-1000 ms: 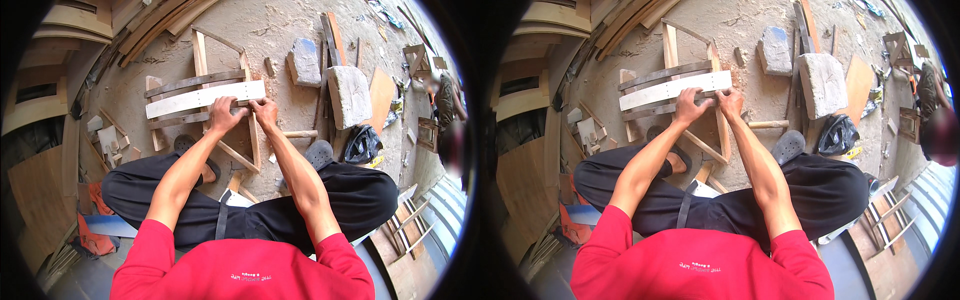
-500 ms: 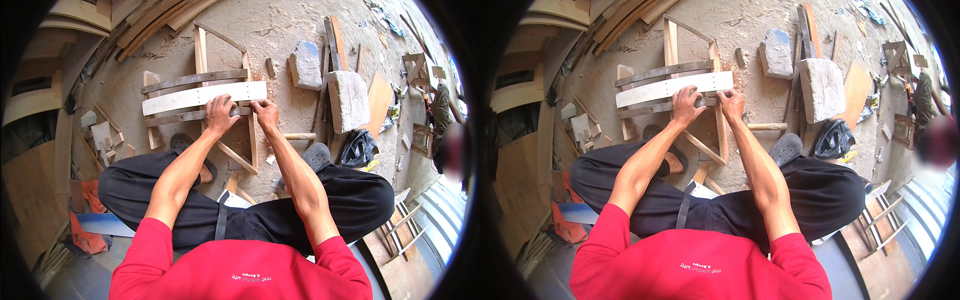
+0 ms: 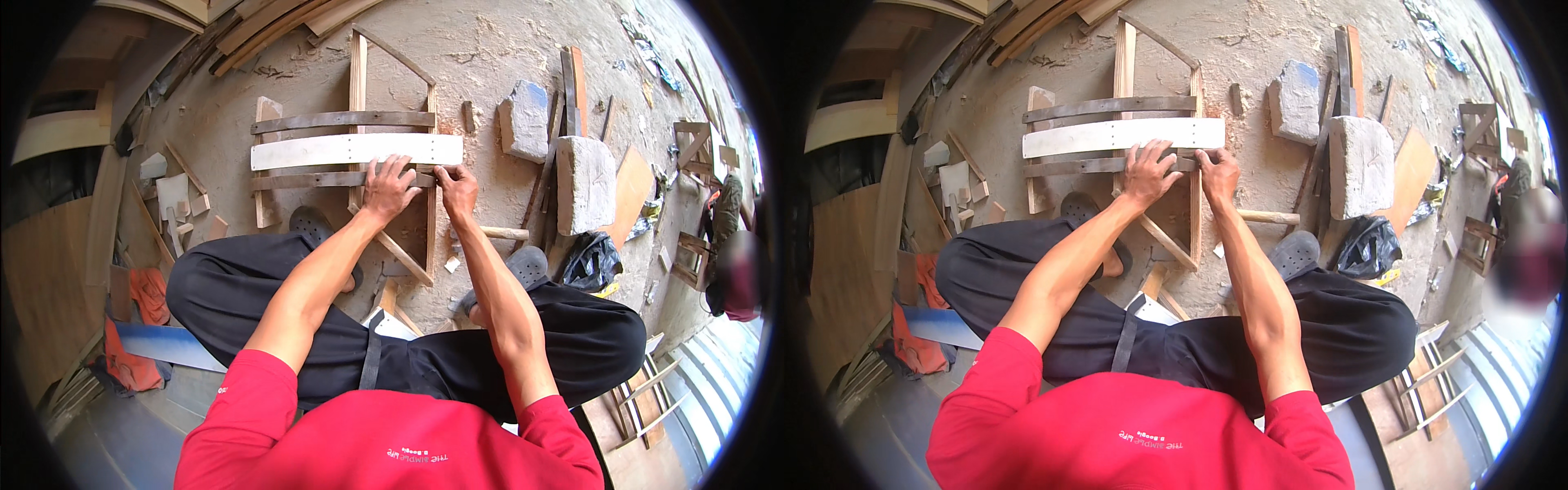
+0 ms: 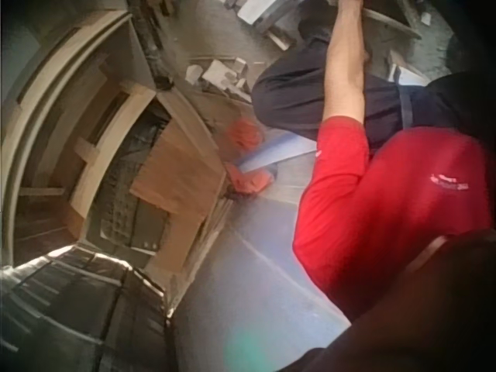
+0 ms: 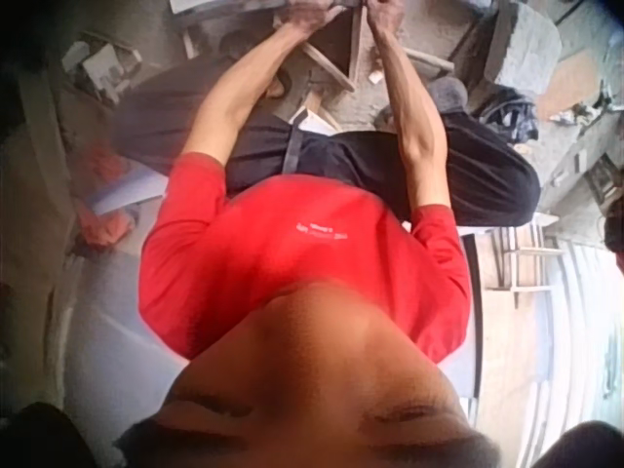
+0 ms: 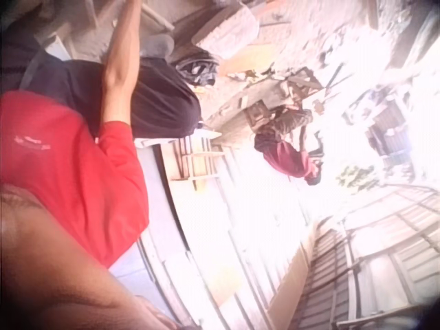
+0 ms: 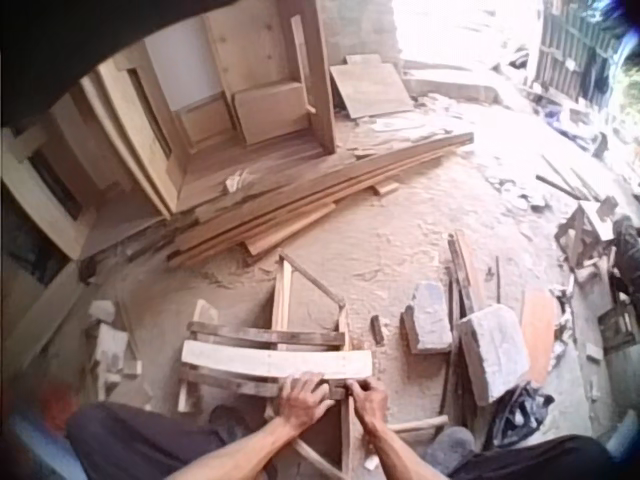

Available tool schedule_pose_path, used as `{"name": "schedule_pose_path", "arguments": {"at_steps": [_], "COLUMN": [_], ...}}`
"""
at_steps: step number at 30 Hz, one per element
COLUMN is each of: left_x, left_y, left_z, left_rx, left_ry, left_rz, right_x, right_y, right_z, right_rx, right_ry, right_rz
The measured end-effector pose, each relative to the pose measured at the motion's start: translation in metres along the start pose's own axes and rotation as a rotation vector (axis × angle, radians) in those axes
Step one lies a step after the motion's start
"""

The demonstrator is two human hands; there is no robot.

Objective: The person sits on the floor and assembles a wooden frame by placing a white plank onto a structure. They use a hammer to drive nails into the wood to secure the plank in place.

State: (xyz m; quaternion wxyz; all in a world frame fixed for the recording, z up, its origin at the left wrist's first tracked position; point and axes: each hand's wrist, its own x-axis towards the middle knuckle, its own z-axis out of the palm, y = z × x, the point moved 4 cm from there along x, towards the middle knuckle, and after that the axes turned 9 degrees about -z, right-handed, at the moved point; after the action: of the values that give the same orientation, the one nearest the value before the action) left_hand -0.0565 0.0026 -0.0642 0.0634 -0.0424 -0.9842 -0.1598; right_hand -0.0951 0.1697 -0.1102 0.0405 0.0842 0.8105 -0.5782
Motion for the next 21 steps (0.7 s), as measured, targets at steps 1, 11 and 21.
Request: {"name": "schedule_pose_path", "arguments": {"at_steps": [1, 11, 21], "left_x": [0.0, 0.005, 0.003], "left_y": [0.001, 0.004, 0.005], "left_z": [-0.001, 0.005, -0.003], "left_rx": [0.004, 0.074, -0.018], "left_ry": [-0.002, -0.141, -0.179], "left_rz": [0.03, 0.051, -0.012], "right_x": [-0.001, -0.004, -0.027], "right_y": [0.001, 0.017, 0.023], "right_z": [0.001, 0.001, 0.001], "right_rx": [0.016, 0.325, 0.333], "right_ry": [0.005, -0.023, -0.061], "right_rz": [-0.002, 0.025, 0.082]}}
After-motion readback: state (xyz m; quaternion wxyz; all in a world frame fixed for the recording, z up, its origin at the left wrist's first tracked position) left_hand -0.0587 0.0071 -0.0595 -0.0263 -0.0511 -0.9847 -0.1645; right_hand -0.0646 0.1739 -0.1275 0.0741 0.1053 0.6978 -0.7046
